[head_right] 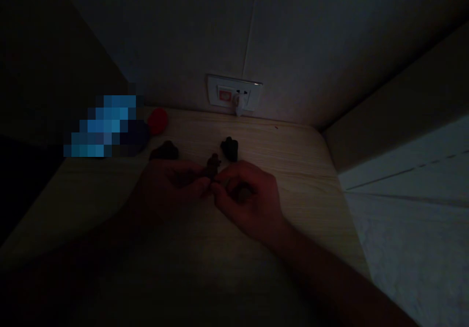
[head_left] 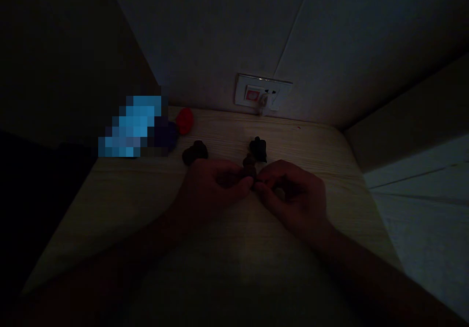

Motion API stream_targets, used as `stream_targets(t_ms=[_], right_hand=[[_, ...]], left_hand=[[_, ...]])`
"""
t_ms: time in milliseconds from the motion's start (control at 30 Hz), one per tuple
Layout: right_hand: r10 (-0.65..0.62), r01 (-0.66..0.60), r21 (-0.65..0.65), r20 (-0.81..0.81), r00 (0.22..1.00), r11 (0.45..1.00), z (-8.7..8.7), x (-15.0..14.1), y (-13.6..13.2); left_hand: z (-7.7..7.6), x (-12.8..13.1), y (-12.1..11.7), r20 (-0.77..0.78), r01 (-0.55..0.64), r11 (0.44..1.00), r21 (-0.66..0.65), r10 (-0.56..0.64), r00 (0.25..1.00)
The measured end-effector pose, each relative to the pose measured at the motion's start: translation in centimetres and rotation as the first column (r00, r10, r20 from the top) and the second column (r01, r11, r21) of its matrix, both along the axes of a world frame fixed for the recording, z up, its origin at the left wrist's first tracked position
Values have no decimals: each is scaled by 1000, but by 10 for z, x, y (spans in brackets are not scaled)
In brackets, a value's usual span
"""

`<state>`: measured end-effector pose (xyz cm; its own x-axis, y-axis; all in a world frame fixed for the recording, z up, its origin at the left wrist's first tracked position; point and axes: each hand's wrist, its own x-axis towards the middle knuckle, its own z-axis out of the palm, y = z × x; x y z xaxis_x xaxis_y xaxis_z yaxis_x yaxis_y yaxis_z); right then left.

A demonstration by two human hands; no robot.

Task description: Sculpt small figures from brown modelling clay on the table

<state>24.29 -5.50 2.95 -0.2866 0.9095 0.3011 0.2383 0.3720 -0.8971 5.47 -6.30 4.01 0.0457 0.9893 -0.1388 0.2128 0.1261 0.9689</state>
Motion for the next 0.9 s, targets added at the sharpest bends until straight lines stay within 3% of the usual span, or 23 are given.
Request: stream_targets(t_ms=[167, 333, 700, 900], right_hand=[[6, -6, -15, -11, 1000, 1000, 1, 0, -1], [13, -13, 14, -27, 1000, 1000, 0, 1, -1], [-3, 3, 7, -63, 998, 1000, -1, 0, -2], [-26, 38, 104, -113, 993, 994, -1, -1, 1]], left_hand=[[0, -1, -1, 53, 25, 1000, 3, -25, 998], [0, 0, -2, 153, -15, 999, -51, 23, 988], [4, 2, 2, 104, -56, 998, -23, 58, 993], [0, -1, 2, 109, -16, 1000, 15, 14, 994]])
